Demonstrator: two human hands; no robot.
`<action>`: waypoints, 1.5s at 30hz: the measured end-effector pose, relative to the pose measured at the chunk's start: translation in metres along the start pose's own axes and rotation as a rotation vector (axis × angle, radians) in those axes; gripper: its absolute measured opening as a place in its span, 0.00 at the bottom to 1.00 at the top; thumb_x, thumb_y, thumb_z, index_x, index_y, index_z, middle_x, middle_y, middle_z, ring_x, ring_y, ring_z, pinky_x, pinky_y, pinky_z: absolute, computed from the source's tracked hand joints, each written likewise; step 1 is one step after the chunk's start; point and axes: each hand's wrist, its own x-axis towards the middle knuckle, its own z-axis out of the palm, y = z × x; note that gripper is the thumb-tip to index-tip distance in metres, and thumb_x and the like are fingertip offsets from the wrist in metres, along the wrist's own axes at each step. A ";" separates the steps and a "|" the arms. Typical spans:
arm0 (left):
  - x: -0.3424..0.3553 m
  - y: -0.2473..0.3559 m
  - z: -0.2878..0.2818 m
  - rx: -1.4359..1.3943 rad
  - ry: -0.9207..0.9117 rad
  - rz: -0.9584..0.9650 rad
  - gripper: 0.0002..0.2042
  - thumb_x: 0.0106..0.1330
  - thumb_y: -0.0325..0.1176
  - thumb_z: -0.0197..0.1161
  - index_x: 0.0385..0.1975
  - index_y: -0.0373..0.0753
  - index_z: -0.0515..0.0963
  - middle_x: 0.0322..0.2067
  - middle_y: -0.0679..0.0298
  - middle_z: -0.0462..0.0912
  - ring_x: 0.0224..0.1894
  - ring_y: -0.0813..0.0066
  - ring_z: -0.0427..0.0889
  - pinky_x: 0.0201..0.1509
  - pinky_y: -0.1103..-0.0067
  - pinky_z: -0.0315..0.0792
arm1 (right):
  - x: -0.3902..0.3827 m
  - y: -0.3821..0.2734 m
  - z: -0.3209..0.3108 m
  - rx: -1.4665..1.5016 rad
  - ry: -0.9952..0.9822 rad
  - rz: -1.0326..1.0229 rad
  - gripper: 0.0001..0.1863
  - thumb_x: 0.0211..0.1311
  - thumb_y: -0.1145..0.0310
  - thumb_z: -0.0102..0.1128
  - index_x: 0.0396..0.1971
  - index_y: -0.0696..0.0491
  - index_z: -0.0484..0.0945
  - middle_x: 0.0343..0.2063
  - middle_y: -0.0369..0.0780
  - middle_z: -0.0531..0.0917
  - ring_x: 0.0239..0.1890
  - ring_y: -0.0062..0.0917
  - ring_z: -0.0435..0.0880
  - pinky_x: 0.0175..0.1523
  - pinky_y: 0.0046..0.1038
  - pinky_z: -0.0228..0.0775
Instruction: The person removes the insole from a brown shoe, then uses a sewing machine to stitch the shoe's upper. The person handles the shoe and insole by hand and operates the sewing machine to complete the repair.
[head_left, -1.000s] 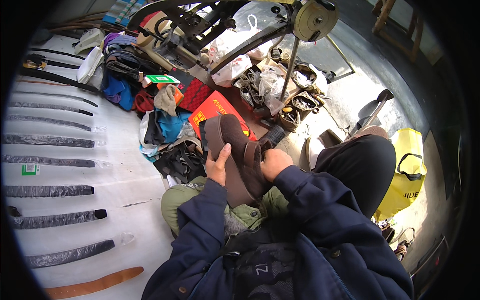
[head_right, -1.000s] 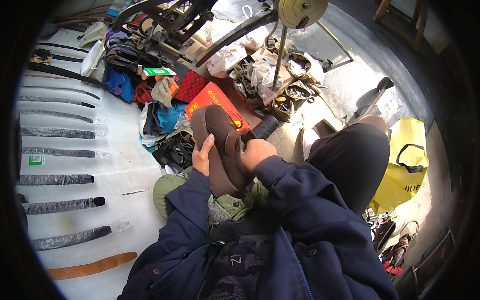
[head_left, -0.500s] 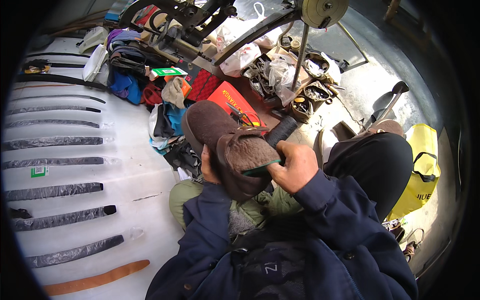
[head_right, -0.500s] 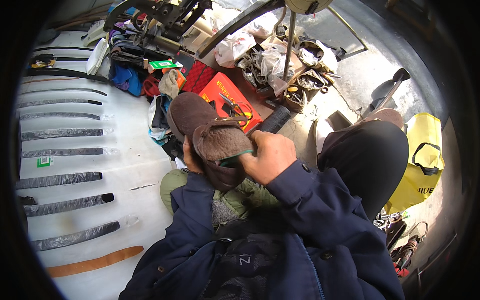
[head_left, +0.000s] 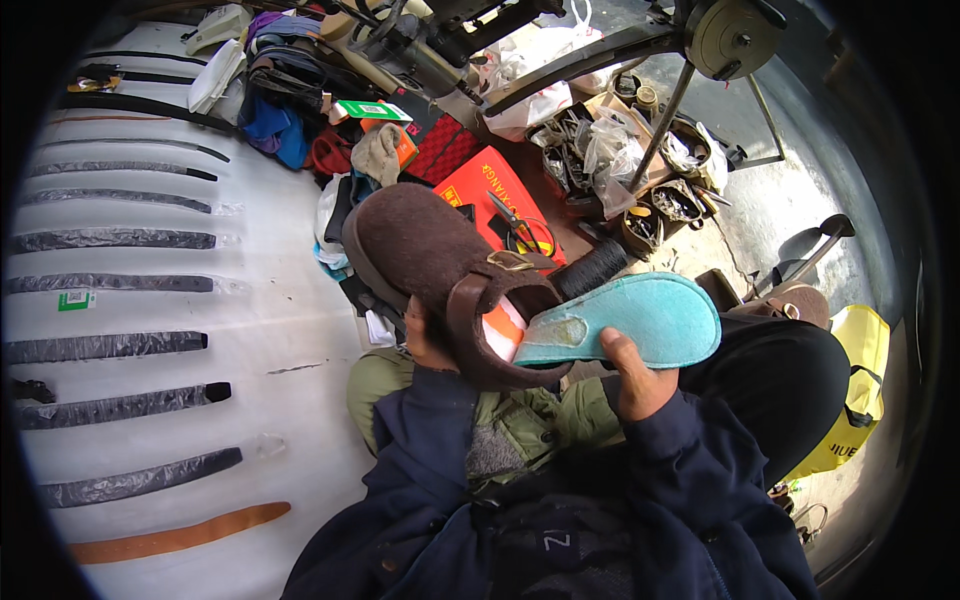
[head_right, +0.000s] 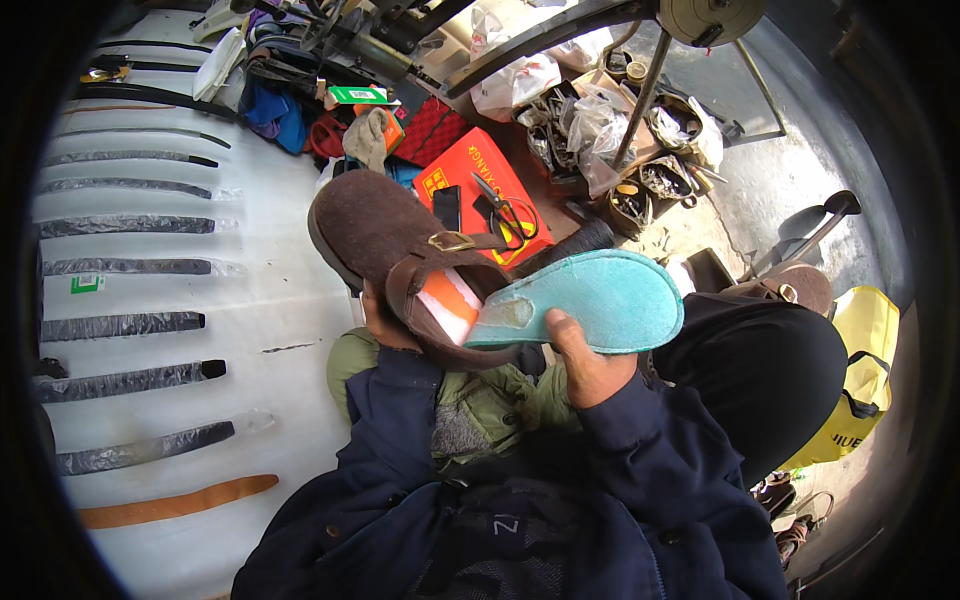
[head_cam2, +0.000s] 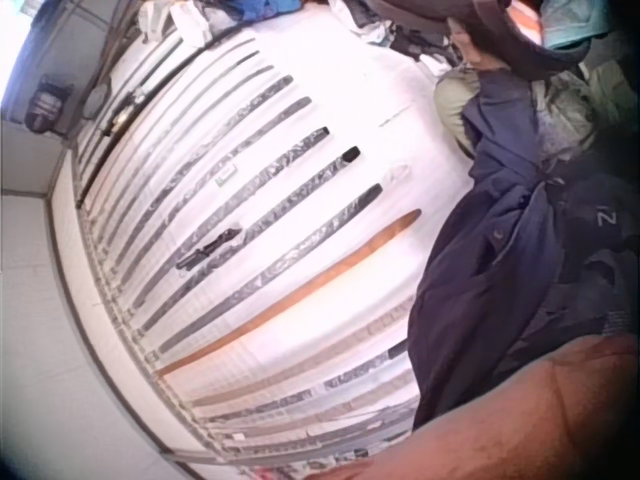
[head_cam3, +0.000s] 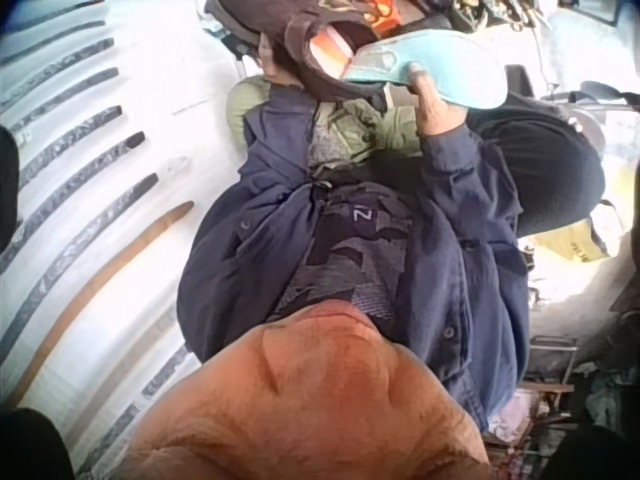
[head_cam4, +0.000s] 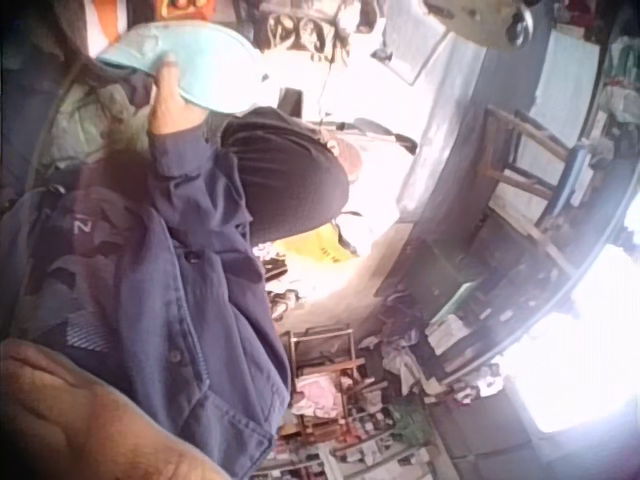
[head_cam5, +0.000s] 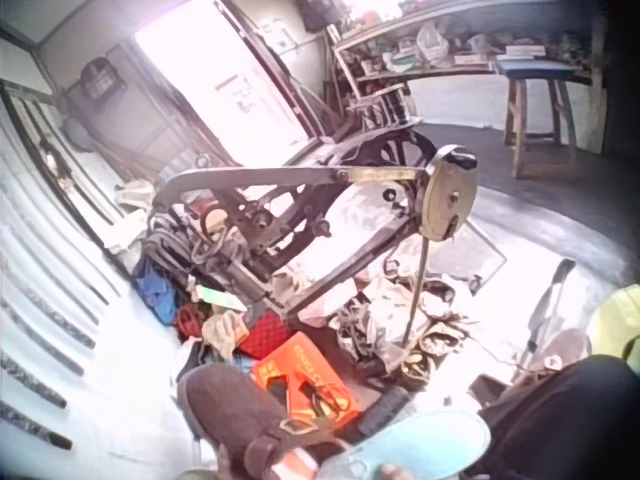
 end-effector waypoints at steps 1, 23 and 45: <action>0.000 -0.002 -0.002 -0.134 -0.008 -0.023 0.29 0.78 0.52 0.45 0.71 0.40 0.67 0.67 0.54 0.73 0.67 0.54 0.73 0.73 0.60 0.66 | 0.001 0.000 0.000 -0.031 0.014 0.038 0.13 0.67 0.72 0.63 0.50 0.57 0.79 0.38 0.36 0.84 0.37 0.22 0.82 0.43 0.27 0.75; 0.003 0.002 0.002 0.118 0.362 0.015 0.30 0.75 0.55 0.49 0.70 0.43 0.68 0.67 0.55 0.73 0.67 0.52 0.73 0.72 0.56 0.67 | -0.014 -0.018 0.005 -0.033 0.005 -0.115 0.20 0.66 0.68 0.59 0.55 0.61 0.75 0.44 0.43 0.85 0.45 0.30 0.84 0.50 0.33 0.77; 0.015 -0.003 0.014 -0.165 0.054 -0.357 0.30 0.78 0.52 0.48 0.71 0.35 0.65 0.65 0.49 0.75 0.64 0.51 0.76 0.71 0.58 0.69 | 0.034 -0.045 0.005 0.364 0.254 -0.004 0.17 0.67 0.61 0.64 0.44 0.59 0.77 0.28 0.43 0.84 0.26 0.30 0.84 0.33 0.33 0.78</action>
